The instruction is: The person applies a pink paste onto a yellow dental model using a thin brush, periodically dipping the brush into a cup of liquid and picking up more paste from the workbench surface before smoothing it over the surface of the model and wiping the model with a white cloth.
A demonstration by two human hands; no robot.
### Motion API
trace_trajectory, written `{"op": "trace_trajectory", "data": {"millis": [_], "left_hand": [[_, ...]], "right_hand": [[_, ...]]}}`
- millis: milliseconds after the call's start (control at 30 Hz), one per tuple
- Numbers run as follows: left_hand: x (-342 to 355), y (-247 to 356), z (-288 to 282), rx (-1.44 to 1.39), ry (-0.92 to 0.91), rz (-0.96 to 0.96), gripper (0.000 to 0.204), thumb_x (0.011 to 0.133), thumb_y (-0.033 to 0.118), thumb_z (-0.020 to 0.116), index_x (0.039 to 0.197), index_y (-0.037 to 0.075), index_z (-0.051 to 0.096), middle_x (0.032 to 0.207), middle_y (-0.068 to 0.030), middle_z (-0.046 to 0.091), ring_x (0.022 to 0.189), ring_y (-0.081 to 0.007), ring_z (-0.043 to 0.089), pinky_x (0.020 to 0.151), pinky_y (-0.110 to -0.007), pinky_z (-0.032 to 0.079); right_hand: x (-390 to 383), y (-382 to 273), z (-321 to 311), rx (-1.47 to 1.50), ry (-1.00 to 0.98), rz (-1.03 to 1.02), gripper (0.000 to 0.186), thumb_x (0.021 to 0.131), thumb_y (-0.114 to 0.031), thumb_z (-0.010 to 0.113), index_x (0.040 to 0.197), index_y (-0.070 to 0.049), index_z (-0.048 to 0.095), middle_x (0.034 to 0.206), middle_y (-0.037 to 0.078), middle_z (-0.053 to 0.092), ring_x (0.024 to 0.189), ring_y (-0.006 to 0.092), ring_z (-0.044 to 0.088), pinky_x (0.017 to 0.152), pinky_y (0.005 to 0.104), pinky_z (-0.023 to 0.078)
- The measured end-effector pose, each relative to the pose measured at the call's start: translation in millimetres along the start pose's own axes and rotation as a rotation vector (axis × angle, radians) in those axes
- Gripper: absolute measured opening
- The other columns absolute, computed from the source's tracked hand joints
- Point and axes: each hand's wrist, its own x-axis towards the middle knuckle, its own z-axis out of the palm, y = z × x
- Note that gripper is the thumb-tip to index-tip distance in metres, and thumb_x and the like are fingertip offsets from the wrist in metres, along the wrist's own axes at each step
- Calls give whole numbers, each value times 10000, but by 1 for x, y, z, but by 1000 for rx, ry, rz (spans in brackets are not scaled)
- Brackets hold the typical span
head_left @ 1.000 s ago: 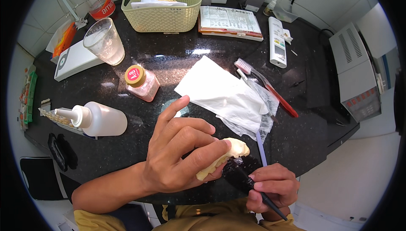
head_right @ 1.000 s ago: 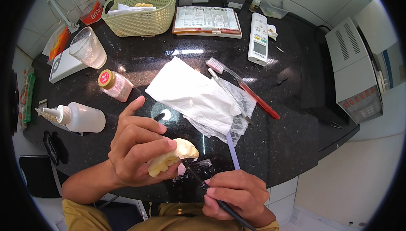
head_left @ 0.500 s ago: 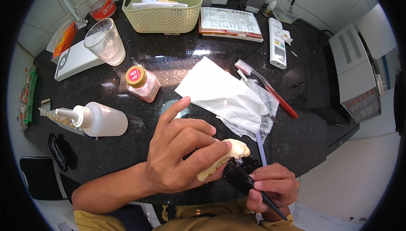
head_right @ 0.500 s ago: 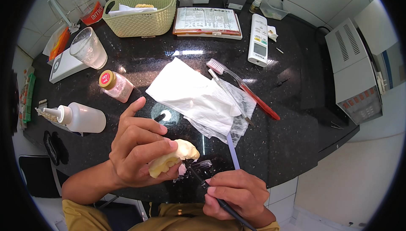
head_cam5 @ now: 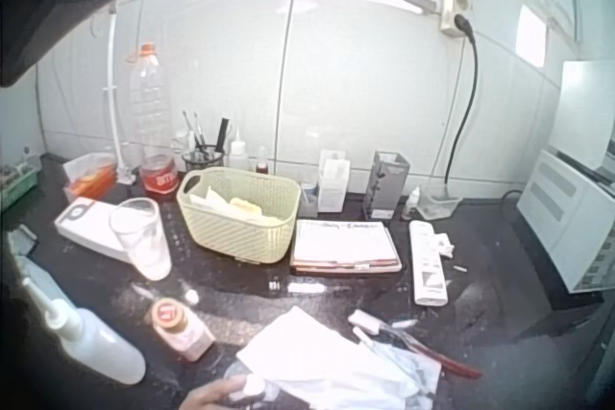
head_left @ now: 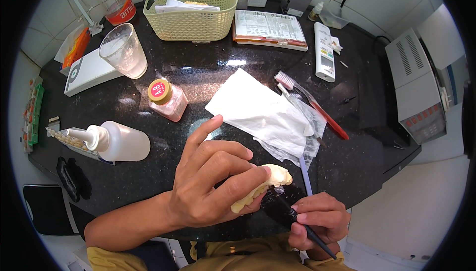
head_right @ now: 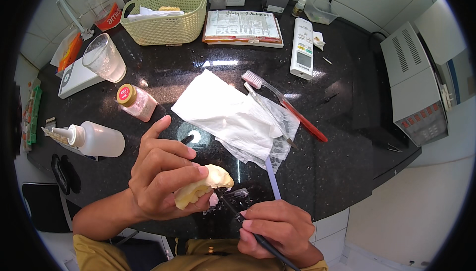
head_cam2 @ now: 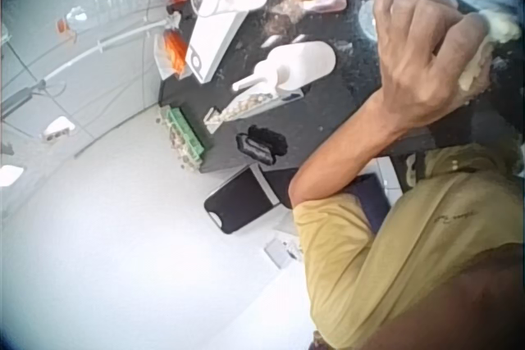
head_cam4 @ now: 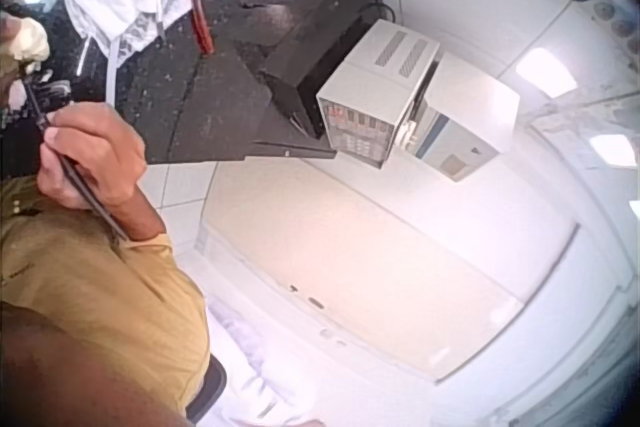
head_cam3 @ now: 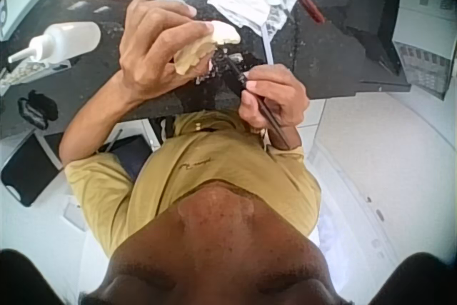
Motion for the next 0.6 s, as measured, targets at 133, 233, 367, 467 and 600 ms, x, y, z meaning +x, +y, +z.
{"op": "trace_trajectory", "data": {"millis": [133,233,367,467,600], "left_hand": [[0,0,0,0,-1,1,470,686,241,907,1070,122,662,855,-8,574,885,-206,648,1073,-607,397],[0,-1,0,-2,-2,-1,469,686,241,907,1069,123,663,854,-7,574,882,-206,649,1072,-606,398],[0,0,-1,-6,-1,-2,465,685,239,905,1065,123,665,854,-6,574,877,-209,652,1069,-606,400],[0,0,0,-1,4,0,463,682,237,903,1062,120,665,851,-8,580,871,-210,655,1063,-605,406],[1,0,-1,13,22,-5,454,678,202,880,1057,95,654,861,-27,600,858,-219,654,1050,-590,424]], "right_hand": [[0,0,0,3,6,-6,260,735,-52,789,933,-55,620,770,100,687,644,199,705,558,282,583],[0,0,-1,7,-12,-6,270,731,-47,789,941,-56,619,780,100,689,643,202,706,558,283,584],[-1,-1,-1,13,-10,7,279,725,-40,791,942,-57,617,787,97,688,657,206,710,563,290,586],[-4,-2,-2,33,6,3,284,725,-38,792,945,-55,614,811,104,685,672,213,714,568,296,590],[-24,7,-6,103,196,-149,357,930,-298,707,1098,-46,516,991,152,595,633,193,651,529,265,566]]}}
